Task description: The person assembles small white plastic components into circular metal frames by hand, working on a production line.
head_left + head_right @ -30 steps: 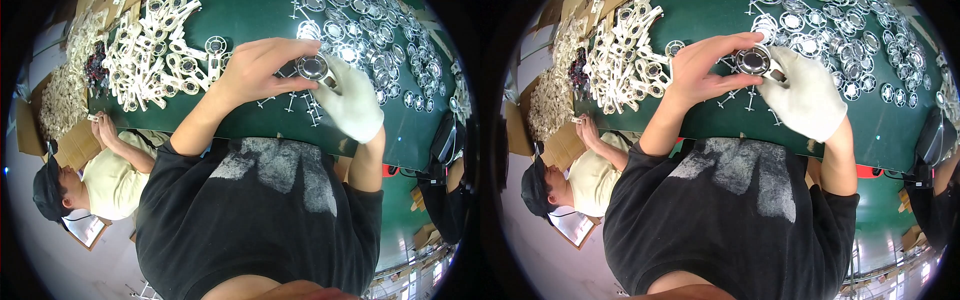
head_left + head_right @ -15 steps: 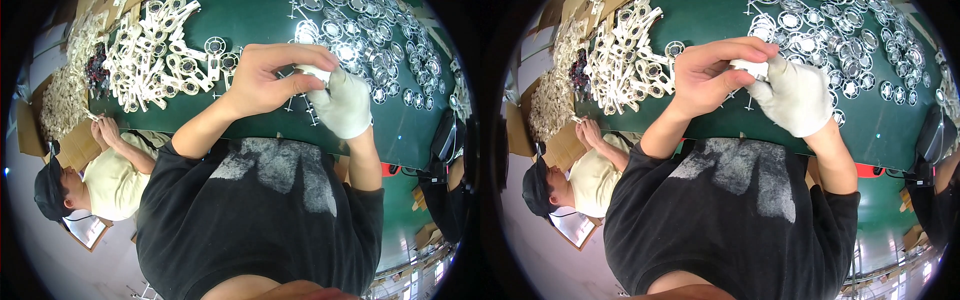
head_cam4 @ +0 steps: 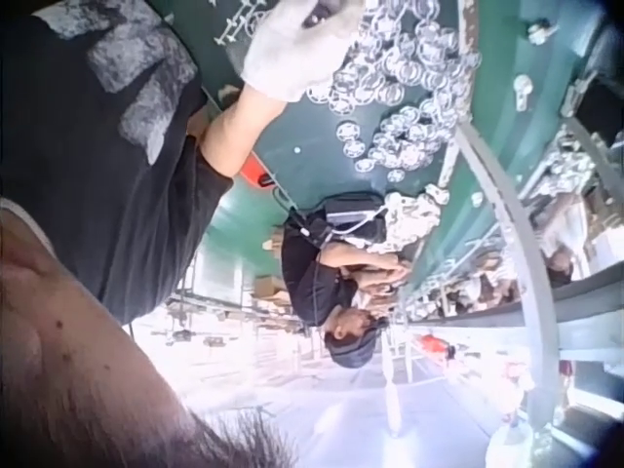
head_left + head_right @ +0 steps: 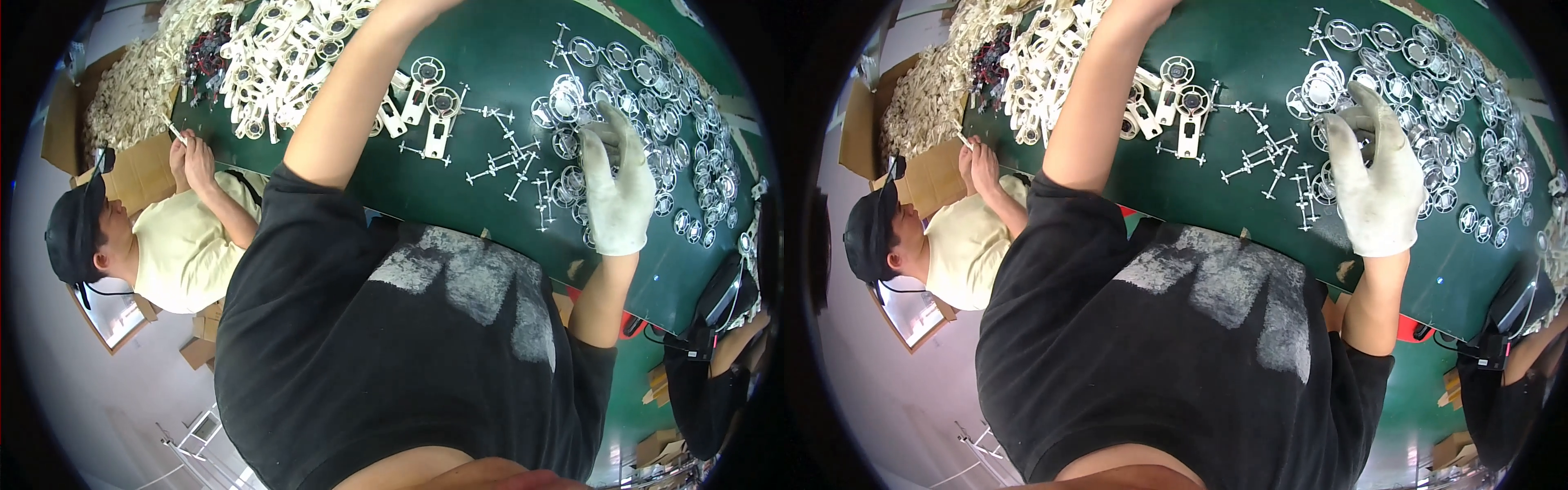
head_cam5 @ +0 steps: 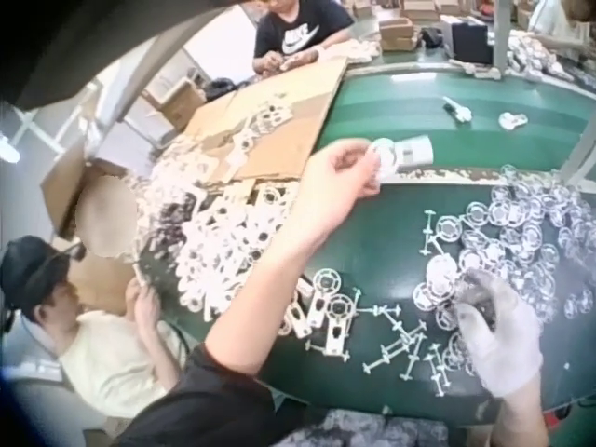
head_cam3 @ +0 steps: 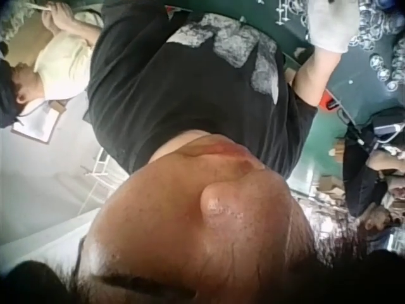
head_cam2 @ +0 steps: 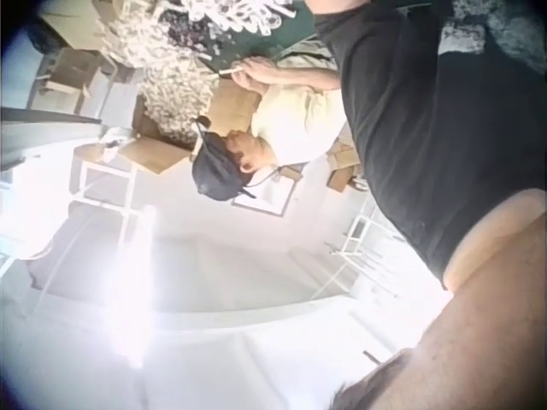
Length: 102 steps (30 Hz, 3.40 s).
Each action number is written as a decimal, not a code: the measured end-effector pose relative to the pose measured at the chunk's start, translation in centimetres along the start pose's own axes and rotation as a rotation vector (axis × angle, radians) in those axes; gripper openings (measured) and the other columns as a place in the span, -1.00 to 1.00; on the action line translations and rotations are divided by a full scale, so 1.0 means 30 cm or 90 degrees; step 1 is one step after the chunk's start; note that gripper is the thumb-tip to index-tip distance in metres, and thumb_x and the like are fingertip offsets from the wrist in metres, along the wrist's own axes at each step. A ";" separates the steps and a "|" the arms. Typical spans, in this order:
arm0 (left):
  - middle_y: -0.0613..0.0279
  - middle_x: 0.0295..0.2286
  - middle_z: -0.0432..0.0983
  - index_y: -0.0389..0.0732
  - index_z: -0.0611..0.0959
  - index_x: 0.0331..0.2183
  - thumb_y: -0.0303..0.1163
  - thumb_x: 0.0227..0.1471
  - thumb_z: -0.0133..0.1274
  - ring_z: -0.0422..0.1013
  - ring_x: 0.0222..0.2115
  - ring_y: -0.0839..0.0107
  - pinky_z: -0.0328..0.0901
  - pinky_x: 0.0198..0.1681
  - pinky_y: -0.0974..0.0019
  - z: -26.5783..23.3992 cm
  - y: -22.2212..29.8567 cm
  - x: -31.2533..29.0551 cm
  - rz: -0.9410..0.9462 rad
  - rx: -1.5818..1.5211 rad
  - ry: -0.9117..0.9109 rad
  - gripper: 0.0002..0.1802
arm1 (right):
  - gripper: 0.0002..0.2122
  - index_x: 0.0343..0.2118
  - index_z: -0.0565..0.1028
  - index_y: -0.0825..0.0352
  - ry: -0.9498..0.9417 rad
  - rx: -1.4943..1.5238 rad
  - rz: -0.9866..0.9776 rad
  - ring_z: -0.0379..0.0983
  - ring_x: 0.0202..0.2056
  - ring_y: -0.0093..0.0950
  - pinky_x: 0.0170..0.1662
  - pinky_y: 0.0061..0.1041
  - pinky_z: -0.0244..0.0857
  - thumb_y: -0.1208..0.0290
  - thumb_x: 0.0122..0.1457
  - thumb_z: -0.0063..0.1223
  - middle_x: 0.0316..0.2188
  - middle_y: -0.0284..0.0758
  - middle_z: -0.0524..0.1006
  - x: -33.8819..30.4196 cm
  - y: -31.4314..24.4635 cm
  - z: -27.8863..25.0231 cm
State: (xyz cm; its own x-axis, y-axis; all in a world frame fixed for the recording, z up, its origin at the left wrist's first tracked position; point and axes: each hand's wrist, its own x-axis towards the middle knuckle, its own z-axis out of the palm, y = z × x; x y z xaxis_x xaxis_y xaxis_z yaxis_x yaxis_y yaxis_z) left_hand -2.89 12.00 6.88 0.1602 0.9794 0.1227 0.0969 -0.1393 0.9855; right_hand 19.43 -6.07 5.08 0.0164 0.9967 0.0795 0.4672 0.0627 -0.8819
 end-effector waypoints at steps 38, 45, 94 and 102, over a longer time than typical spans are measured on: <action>0.39 -0.23 0.53 -0.08 0.61 -0.11 0.04 -0.22 0.39 0.56 -0.31 0.35 0.46 -0.36 0.32 0.327 -0.056 -0.568 0.216 0.526 -0.256 -0.35 | -0.73 -0.09 0.59 0.45 0.306 0.223 0.122 0.25 -0.62 -0.73 -0.56 -0.71 0.05 0.39 0.23 0.20 -0.55 -0.48 0.46 0.046 0.038 -0.076; 0.44 -0.29 0.57 0.00 0.70 -0.24 -0.15 -0.04 0.31 0.57 -0.34 0.37 0.46 -0.39 0.31 0.333 -0.048 -0.564 0.228 0.542 -0.254 -0.70 | -0.77 -0.12 0.61 0.39 0.209 0.129 0.183 0.26 -0.57 -0.80 -0.51 -0.74 0.10 0.38 0.23 0.23 -0.53 -0.53 0.49 0.029 0.088 -0.088; -0.02 -0.08 0.62 -0.40 0.66 -0.04 -0.33 0.24 0.16 0.54 -0.07 0.28 0.40 0.00 0.33 0.170 -0.045 -0.483 0.045 -0.218 -0.290 -0.64 | -0.79 -0.23 0.61 0.28 -0.181 0.069 0.087 0.55 -0.53 -0.43 -0.44 -0.47 0.37 0.25 0.21 0.20 -0.56 -0.28 0.56 -0.058 -0.033 0.033; 0.39 -0.36 0.62 -0.13 0.80 -0.17 -0.29 0.14 0.27 0.42 -0.43 0.63 0.31 -0.37 0.52 0.082 -0.069 -0.308 -0.067 -0.059 -0.337 -0.77 | -0.66 -0.07 0.58 0.32 -0.165 0.069 0.184 0.52 -0.47 -0.45 -0.33 -0.45 0.38 0.19 0.21 0.21 -0.47 -0.25 0.58 -0.011 -0.055 0.017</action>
State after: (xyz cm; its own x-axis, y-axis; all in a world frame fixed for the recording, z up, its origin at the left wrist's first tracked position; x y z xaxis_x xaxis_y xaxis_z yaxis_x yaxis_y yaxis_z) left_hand -2.17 2.89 3.41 0.6287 0.7771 -0.0296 0.0556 -0.0070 0.9984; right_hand 18.20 -6.48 6.27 -0.0961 0.9533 -0.2863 0.3804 -0.2306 -0.8956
